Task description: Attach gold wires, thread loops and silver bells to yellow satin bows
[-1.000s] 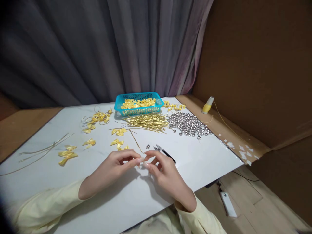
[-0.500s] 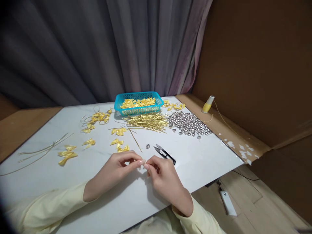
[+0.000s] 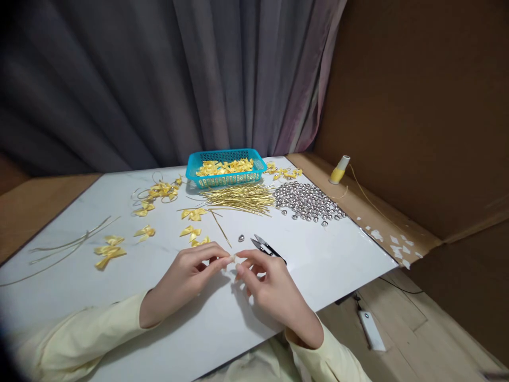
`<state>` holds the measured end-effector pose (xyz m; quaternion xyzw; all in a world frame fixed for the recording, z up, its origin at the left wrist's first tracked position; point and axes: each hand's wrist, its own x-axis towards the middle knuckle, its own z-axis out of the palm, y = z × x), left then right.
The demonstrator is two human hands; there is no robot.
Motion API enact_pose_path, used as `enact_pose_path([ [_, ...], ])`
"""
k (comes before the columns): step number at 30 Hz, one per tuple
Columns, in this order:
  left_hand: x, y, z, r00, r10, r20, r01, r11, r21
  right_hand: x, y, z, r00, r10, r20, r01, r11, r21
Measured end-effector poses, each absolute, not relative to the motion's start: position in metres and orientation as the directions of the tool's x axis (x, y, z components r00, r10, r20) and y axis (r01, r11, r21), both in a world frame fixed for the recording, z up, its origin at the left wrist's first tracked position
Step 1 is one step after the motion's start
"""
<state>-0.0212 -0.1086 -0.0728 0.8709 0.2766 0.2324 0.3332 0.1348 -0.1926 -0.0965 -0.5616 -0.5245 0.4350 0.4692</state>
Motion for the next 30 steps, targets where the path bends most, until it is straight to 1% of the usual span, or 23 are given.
enact_pose_path([
  [2,-0.021,-0.108,-0.076,0.743,0.624,0.242,0.317,-0.646,0.695,0.134,-0.191,-0.097,0.015,1.000,-0.026,0.145,-0.028,-0.989],
  [4,-0.022,-0.109,-0.078,0.750,0.607,0.264,0.301,-0.668,0.680,0.132,-0.190,-0.098,0.006,0.999,-0.036,0.138,-0.036,-0.990],
  [8,-0.025,-0.110,-0.081,0.779,0.545,0.310,0.246,-0.720,0.648,0.128,-0.190,-0.100,0.080,0.997,-0.025,0.161,-0.038,-0.986],
  [12,-0.025,-0.111,-0.083,0.788,0.526,0.320,0.243,-0.744,0.623,0.121,-0.189,-0.103,0.164,0.986,0.024,0.156,-0.002,-0.988],
  [14,-0.026,-0.111,-0.083,0.786,0.520,0.335,0.239,-0.754,0.612,0.118,-0.188,-0.104,0.202,0.979,0.029,0.110,0.007,-0.994],
  [16,-0.026,-0.112,-0.084,0.786,0.493,0.373,0.220,-0.788,0.575,0.116,-0.188,-0.105,0.222,0.975,-0.006,0.021,-0.011,-1.000],
  [19,-0.029,-0.112,-0.087,0.803,0.399,0.442,0.195,-0.878,0.438,0.112,-0.187,-0.108,0.232,0.968,-0.094,-0.160,-0.057,-0.985],
  [24,-0.033,-0.111,-0.092,0.836,0.221,0.503,0.196,-0.975,0.102,0.105,-0.185,-0.112,0.216,0.962,-0.169,-0.437,-0.059,-0.898],
  [27,-0.034,-0.110,-0.094,0.828,0.112,0.550,0.182,-0.980,-0.074,0.105,-0.183,-0.111,0.079,0.974,-0.210,-0.616,-0.118,-0.779],
  [30,-0.033,-0.109,-0.094,0.808,0.035,0.588,0.168,-0.970,-0.174,0.110,-0.182,-0.111,-0.120,0.962,-0.243,-0.772,-0.245,-0.587],
])
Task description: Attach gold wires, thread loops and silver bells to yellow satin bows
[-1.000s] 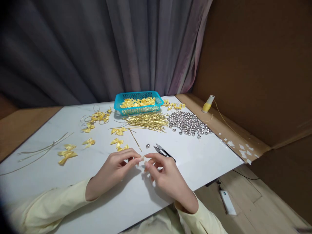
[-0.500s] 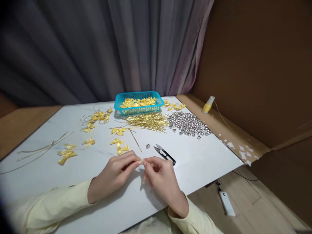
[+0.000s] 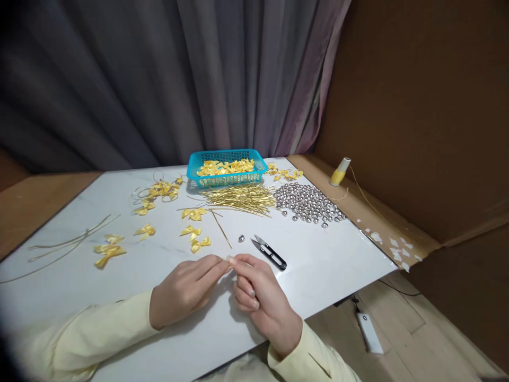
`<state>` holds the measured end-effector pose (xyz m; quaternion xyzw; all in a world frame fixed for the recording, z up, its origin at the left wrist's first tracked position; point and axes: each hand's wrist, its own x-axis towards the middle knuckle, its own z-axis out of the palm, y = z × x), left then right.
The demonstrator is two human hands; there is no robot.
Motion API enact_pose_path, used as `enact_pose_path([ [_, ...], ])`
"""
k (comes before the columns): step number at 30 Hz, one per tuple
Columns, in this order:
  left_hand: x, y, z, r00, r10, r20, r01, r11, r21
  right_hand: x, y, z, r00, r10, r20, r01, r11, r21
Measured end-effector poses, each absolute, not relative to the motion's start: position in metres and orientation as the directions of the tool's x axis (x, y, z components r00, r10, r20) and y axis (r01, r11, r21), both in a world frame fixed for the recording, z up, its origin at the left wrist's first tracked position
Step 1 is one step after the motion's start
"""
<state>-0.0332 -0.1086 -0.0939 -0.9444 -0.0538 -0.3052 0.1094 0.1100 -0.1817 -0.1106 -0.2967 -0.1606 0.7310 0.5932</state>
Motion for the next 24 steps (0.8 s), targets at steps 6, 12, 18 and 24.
enact_pose_path([
  [6,-0.032,-0.109,-0.091,0.802,-0.032,0.597,0.157,-0.952,-0.262,0.119,-0.179,-0.121,-0.480,0.858,-0.184,-0.840,-0.510,-0.186],
  [12,-0.031,-0.111,-0.085,0.790,-0.067,0.609,0.137,-0.950,-0.282,0.114,-0.179,-0.129,-0.482,0.874,-0.055,-0.860,-0.484,-0.164],
  [18,-0.032,-0.115,-0.080,0.796,0.009,0.605,0.145,-0.974,-0.176,0.111,-0.179,-0.130,-0.422,0.904,-0.073,-0.881,-0.428,-0.200],
  [24,-0.033,-0.119,-0.079,0.823,0.222,0.523,0.208,-0.974,0.086,0.107,-0.179,-0.127,-0.351,0.932,-0.093,-0.887,-0.362,-0.287],
])
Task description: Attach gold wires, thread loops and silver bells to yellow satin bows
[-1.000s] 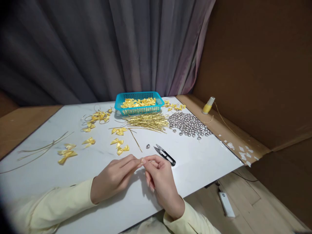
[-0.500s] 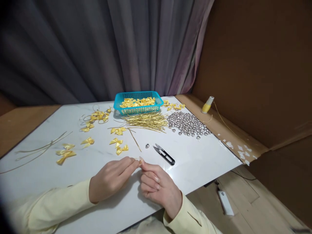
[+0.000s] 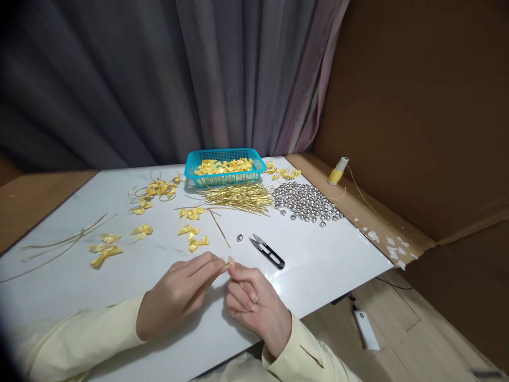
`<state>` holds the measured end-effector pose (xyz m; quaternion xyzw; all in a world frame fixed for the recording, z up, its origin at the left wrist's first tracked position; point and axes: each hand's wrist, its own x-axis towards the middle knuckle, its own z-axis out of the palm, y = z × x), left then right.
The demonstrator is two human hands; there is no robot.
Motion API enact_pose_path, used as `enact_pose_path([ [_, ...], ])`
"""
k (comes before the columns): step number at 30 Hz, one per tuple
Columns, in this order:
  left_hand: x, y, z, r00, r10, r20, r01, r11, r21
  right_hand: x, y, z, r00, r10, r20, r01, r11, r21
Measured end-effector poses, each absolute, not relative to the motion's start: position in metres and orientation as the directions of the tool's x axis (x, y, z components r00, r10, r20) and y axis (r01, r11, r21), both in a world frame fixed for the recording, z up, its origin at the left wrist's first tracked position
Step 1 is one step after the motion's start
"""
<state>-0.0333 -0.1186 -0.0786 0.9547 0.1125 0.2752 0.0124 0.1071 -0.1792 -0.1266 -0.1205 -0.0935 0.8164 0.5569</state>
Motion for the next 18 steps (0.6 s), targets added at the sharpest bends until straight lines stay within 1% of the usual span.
enact_pose_path([
  [7,-0.033,-0.121,-0.074,0.815,0.309,0.490,0.173,-0.937,0.303,0.107,-0.178,-0.130,-0.285,0.955,-0.083,-0.875,-0.295,-0.385],
  [10,-0.032,-0.121,-0.073,0.809,0.349,0.472,0.153,-0.902,0.405,0.107,-0.178,-0.131,-0.269,0.959,-0.094,-0.872,-0.284,-0.399],
  [15,-0.030,-0.120,-0.071,0.784,0.457,0.420,0.162,-0.805,0.571,0.109,-0.178,-0.128,-0.229,0.963,-0.144,-0.848,-0.270,-0.456],
  [18,-0.027,-0.120,-0.065,0.774,0.533,0.342,0.208,-0.724,0.657,0.109,-0.178,-0.125,-0.193,0.965,-0.176,-0.814,-0.258,-0.521],
])
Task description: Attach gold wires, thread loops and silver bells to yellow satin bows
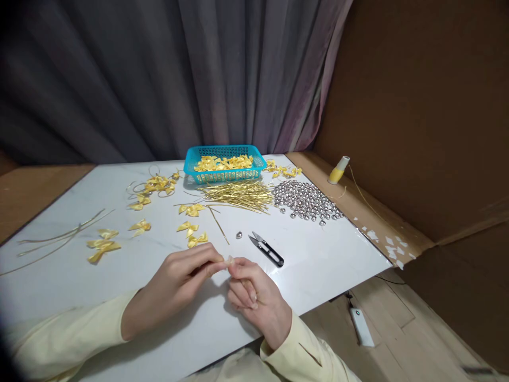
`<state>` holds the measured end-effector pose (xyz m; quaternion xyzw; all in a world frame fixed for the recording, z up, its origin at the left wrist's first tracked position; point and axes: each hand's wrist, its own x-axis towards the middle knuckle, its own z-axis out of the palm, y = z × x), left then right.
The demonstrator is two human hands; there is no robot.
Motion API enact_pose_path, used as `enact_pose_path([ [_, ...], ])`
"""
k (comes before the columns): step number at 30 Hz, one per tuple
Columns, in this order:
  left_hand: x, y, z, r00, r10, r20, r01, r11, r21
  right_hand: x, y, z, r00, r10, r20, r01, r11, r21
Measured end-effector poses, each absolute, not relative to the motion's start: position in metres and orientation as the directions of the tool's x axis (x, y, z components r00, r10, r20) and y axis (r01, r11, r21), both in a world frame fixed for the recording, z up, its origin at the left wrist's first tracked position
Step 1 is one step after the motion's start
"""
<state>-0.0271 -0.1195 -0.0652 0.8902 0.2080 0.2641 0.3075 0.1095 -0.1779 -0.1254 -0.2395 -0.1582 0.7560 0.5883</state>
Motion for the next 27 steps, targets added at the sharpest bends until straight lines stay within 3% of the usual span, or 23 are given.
enact_pose_path([
  [9,-0.022,-0.110,-0.048,0.770,0.636,-0.059,0.384,-0.387,0.838,0.109,-0.178,-0.123,-0.085,0.970,-0.228,-0.704,-0.221,-0.675],
  [18,-0.024,-0.100,-0.054,0.793,0.532,-0.299,0.442,-0.164,0.882,0.110,-0.177,-0.122,-0.123,0.974,-0.191,-0.684,-0.222,-0.695],
  [27,-0.025,-0.096,-0.051,0.796,0.386,-0.467,0.405,0.233,0.884,0.116,-0.176,-0.121,-0.150,0.976,-0.157,-0.672,-0.218,-0.708],
])
